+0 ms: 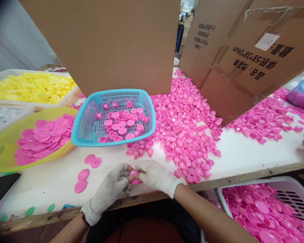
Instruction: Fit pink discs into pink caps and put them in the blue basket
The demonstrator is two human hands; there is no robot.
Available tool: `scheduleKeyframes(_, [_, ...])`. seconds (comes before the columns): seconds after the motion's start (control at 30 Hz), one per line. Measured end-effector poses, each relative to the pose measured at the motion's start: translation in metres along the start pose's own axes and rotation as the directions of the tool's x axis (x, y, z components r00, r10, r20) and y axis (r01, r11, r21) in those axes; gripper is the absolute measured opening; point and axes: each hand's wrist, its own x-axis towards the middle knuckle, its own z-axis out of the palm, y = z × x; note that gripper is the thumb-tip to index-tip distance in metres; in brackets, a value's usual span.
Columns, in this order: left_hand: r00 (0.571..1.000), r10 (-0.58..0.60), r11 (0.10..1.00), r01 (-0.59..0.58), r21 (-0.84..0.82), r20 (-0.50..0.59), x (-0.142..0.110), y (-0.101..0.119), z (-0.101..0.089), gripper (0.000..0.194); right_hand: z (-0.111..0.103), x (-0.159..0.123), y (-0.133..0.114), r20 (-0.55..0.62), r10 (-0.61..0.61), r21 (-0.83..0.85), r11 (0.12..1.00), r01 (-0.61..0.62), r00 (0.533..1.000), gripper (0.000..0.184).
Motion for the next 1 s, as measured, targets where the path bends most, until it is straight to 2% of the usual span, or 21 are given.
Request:
scheduleKeyframes(0.1, [0.996, -0.08, 0.996, 0.079, 0.048, 0.036, 0.008, -0.007, 0.004, 0.028, 0.001, -0.001, 0.014, 0.117, 0.177, 0.103, 0.977, -0.189, 0.977, 0.009])
scheduleKeyframes(0.2, [0.982, -0.154, 0.985, 0.144, 0.094, 0.108, 0.014, -0.012, 0.0, 0.025, 0.003, 0.003, 0.02, 0.237, 0.26, 0.238, 0.919, -0.316, 0.936, 0.006])
scheduleKeyframes(0.4, [0.963, -0.198, 0.979, 0.186, 0.081, 0.181, 0.019, -0.009, -0.007, 0.025, 0.002, 0.01, 0.02, 0.361, 0.244, 0.431, 0.812, -0.393, 0.9, 0.006])
scheduleKeyframes(0.5, [0.955, -0.215, 0.976, 0.204, 0.071, 0.206, 0.022, -0.012, -0.008, 0.024, 0.003, 0.012, 0.021, 0.408, 0.298, 0.461, 0.749, -0.476, 0.863, 0.008])
scheduleKeyframes(0.6, [0.954, -0.228, 0.973, 0.218, 0.073, 0.197, 0.024, -0.014, -0.007, 0.016, 0.009, 0.014, 0.026, 0.407, 0.348, 0.432, 0.741, -0.514, 0.844, 0.009])
scheduleKeyframes(0.67, [0.958, -0.239, 0.969, 0.225, 0.102, 0.156, 0.024, -0.012, -0.005, 0.01, 0.013, 0.015, 0.029, 0.368, 0.346, 0.409, 0.773, -0.484, 0.863, 0.008])
scheduleKeyframes(0.73, [0.968, -0.218, 0.969, 0.199, 0.144, 0.126, 0.023, -0.008, -0.004, 0.009, 0.015, 0.015, 0.03, 0.306, 0.334, 0.358, 0.827, -0.433, 0.892, 0.007])
scheduleKeyframes(0.8, [0.975, -0.177, 0.973, 0.152, 0.173, 0.136, 0.022, -0.004, -0.004, 0.008, 0.014, 0.015, 0.027, 0.292, 0.335, 0.335, 0.841, -0.424, 0.896, 0.008])
scheduleKeyframes(0.93, [0.978, -0.094, 0.942, 0.028, 0.333, 0.186, 0.021, 0.001, -0.007, 0.009, 0.009, 0.014, 0.018, 0.382, 0.4, 0.349, 0.772, -0.531, 0.833, 0.006])
scheduleKeyframes(1.0, [0.983, -0.061, 0.891, -0.024, 0.453, 0.172, 0.021, 0.003, -0.007, 0.009, 0.007, 0.015, 0.017, 0.378, 0.4, 0.325, 0.787, -0.524, 0.835, 0.006])
